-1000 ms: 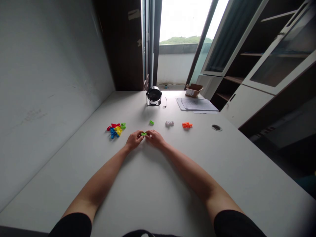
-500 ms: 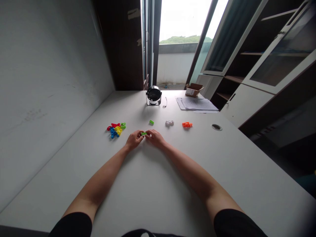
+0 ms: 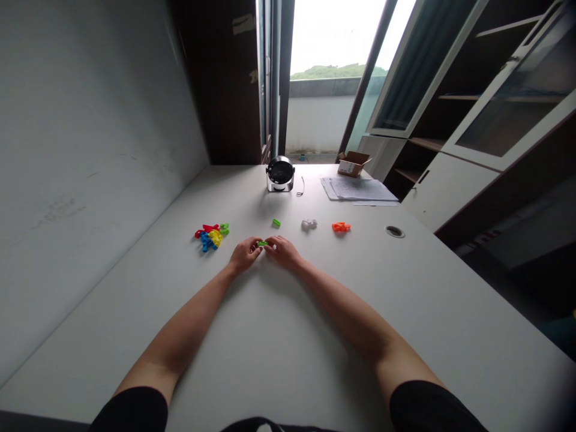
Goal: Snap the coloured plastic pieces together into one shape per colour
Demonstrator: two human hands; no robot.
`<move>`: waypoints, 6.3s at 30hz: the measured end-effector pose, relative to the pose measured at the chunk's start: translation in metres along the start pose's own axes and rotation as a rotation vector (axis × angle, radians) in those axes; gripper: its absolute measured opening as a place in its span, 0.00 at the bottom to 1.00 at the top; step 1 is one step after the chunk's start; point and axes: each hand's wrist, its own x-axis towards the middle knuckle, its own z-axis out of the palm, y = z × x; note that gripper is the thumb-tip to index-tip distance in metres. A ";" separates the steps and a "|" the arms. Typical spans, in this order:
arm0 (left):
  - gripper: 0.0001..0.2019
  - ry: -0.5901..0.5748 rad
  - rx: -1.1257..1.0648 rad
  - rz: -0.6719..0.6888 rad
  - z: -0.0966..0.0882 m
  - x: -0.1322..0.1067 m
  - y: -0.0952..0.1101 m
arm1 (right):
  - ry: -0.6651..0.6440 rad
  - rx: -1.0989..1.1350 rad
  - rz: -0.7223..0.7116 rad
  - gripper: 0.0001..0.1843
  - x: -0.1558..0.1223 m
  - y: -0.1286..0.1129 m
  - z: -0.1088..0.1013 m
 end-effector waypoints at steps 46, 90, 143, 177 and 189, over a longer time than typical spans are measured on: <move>0.14 -0.036 0.027 0.013 0.001 0.001 -0.005 | 0.011 -0.005 -0.022 0.07 0.001 0.005 0.004; 0.16 -0.059 0.051 -0.016 -0.001 0.000 0.002 | 0.003 -0.003 -0.010 0.08 0.002 0.006 0.005; 0.15 -0.064 0.086 -0.021 0.000 0.000 0.000 | 0.003 -0.011 -0.018 0.08 0.002 0.007 0.005; 0.14 -0.077 0.103 0.000 0.000 0.000 -0.001 | 0.000 -0.004 -0.019 0.08 0.002 0.005 0.003; 0.14 -0.082 0.110 -0.023 -0.001 0.000 0.004 | -0.002 -0.008 -0.015 0.07 0.002 0.004 0.003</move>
